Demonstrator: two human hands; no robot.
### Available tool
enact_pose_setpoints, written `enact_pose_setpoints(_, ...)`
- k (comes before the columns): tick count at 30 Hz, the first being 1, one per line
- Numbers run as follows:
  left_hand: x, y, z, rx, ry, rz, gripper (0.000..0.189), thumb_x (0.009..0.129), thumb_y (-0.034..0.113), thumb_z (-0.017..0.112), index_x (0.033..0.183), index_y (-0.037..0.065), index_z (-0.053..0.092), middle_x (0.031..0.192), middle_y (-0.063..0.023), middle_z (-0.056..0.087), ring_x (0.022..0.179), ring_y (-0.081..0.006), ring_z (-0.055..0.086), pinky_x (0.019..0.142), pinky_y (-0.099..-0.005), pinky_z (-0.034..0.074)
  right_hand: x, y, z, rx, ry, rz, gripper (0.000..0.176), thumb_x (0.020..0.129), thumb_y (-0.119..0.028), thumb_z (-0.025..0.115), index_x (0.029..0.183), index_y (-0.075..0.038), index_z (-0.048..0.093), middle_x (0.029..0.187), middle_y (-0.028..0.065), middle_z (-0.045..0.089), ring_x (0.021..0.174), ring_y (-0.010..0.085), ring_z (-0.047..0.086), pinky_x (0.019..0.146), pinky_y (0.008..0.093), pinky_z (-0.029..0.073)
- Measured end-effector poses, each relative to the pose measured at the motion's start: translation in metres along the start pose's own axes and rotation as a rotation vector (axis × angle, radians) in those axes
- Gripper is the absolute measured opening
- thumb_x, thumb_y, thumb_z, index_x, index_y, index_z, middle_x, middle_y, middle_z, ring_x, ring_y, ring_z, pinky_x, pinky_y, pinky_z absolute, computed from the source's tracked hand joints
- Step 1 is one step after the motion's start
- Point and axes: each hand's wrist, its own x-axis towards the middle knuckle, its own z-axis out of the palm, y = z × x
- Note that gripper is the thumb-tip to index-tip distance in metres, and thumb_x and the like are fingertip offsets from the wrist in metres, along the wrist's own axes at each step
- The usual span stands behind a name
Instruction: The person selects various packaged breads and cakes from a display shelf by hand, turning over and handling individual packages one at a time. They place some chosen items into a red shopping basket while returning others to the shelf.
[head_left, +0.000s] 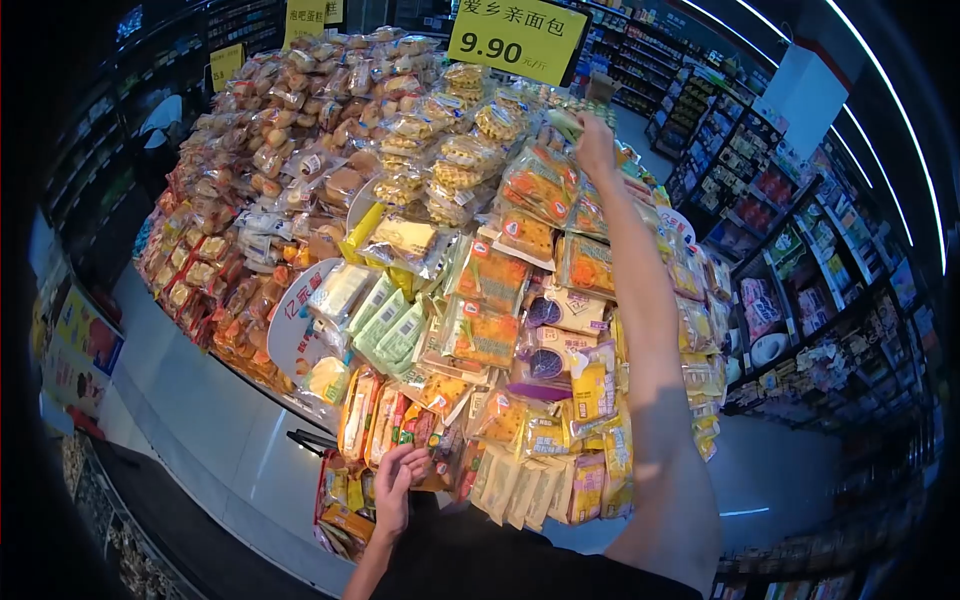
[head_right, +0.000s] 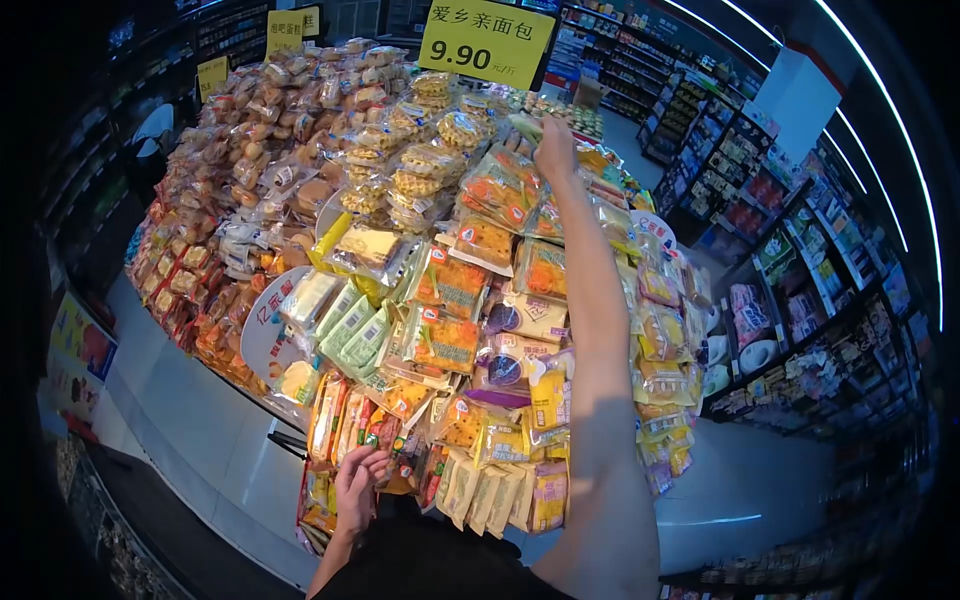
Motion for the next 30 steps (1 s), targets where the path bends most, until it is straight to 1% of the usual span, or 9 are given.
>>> enact_pose_setpoints(3, -0.004, 0.004, -0.012, -0.001, 0.079, 0.042, 0.046, 0.102, 0.024, 0.056, 0.136, -0.004, 0.044, 0.126, -0.0201, 0.06, 0.115, -0.0228, 0.061, 0.099, -0.0324, 0.047, -0.005, 0.004, 0.017, 0.024, -0.323, -0.054, 0.028, 0.075, 0.004, 0.057, 0.101, -0.002, 0.065, 0.105, 0.0252, 0.065, 0.103, 0.0435, 0.061, 0.091, 0.0471, 0.049)
enact_pose_setpoints(7, -0.01, 0.007, -0.02, -0.049, 0.196, 0.068, 0.045, 0.102, 0.023, 0.055, 0.136, -0.004, 0.043, 0.126, -0.0202, 0.059, 0.115, -0.0233, 0.06, 0.099, -0.0331, 0.047, 0.0, -0.005, 0.01, 0.105, -0.661, 0.213, 0.03, 0.079, -0.001, 0.063, 0.108, -0.003, 0.06, 0.107, 0.0177, 0.064, 0.108, 0.0341, 0.061, 0.09, 0.0407, 0.049)
enact_pose_setpoints(15, 0.001, 0.013, -0.009, -0.02, 0.195, 0.074, 0.042, 0.102, 0.021, 0.055, 0.136, -0.003, 0.045, 0.128, -0.0186, 0.059, 0.118, -0.0223, 0.059, 0.1, -0.0326, 0.045, -0.009, 0.013, 0.011, 0.139, -0.63, 0.002, 0.03, 0.09, -0.012, 0.065, 0.118, -0.003, 0.058, 0.113, 0.0169, 0.067, 0.111, 0.0297, 0.063, 0.093, 0.038, 0.049)
enact_pose_setpoints(18, 0.003, 0.015, -0.001, 0.101, 0.161, 0.061, 0.039, 0.101, 0.017, 0.056, 0.134, -0.002, 0.047, 0.127, -0.0166, 0.061, 0.118, -0.0209, 0.058, 0.101, -0.0323, 0.044, -0.012, -0.017, -0.009, -0.019, -0.661, 0.076, 0.033, 0.091, -0.013, 0.063, 0.123, -0.004, 0.056, 0.118, 0.0186, 0.066, 0.115, 0.0317, 0.062, 0.097, 0.0396, 0.047)
enact_pose_setpoints(20, 0.004, 0.009, 0.0, 0.187, 0.143, 0.047, 0.037, 0.101, 0.015, 0.057, 0.133, -0.002, 0.049, 0.125, -0.0155, 0.062, 0.119, -0.0201, 0.058, 0.102, -0.0322, 0.044, -0.013, -0.024, -0.017, -0.079, -0.323, -0.172, 0.034, 0.094, -0.016, 0.061, 0.127, -0.006, 0.056, 0.12, 0.0193, 0.066, 0.113, 0.0326, 0.063, 0.094, 0.0392, 0.05)
enact_pose_setpoints(23, 0.003, -0.003, 0.002, 0.167, 0.114, -0.035, 0.033, 0.1, 0.013, 0.059, 0.129, -0.002, 0.053, 0.123, -0.0133, 0.063, 0.118, -0.0182, 0.059, 0.104, -0.0321, 0.044, -0.034, -0.094, -0.062, 0.189, -0.31, -0.148, 0.03, 0.093, -0.016, 0.06, 0.121, -0.004, 0.058, 0.111, 0.0206, 0.067, 0.104, 0.0366, 0.066, 0.087, 0.0423, 0.051)
enact_pose_setpoints(27, 0.006, -0.015, 0.012, 0.189, 0.028, -0.083, 0.031, 0.1, 0.01, 0.058, 0.128, -0.002, 0.053, 0.123, -0.013, 0.063, 0.116, -0.0172, 0.06, 0.103, -0.031, 0.045, -0.105, -0.177, -0.111, 0.366, -0.734, -0.319, 0.023, 0.091, -0.014, 0.06, 0.112, -0.004, 0.062, 0.1, 0.0188, 0.068, 0.094, 0.0345, 0.067, 0.081, 0.0418, 0.053)
enact_pose_setpoints(28, 0.008, -0.017, 0.015, 0.192, 0.026, -0.088, 0.031, 0.1, 0.01, 0.058, 0.128, -0.002, 0.053, 0.123, -0.013, 0.063, 0.116, -0.0172, 0.06, 0.103, -0.031, 0.045, -0.13, -0.185, -0.112, 0.366, -0.742, -0.559, 0.022, 0.091, -0.013, 0.06, 0.111, -0.004, 0.061, 0.096, 0.0194, 0.067, 0.091, 0.0363, 0.067, 0.077, 0.0445, 0.053)
enact_pose_setpoints(30, 0.011, -0.019, 0.022, 0.209, -0.037, -0.139, 0.031, 0.1, 0.009, 0.058, 0.128, -0.002, 0.052, 0.124, -0.0129, 0.064, 0.116, -0.0169, 0.06, 0.103, -0.0313, 0.045, -0.173, -0.214, -0.131, 0.24, -1.069, -0.53, 0.024, 0.09, -0.014, 0.062, 0.112, -0.005, 0.06, 0.092, 0.0212, 0.066, 0.09, 0.0394, 0.066, 0.078, 0.0486, 0.055)
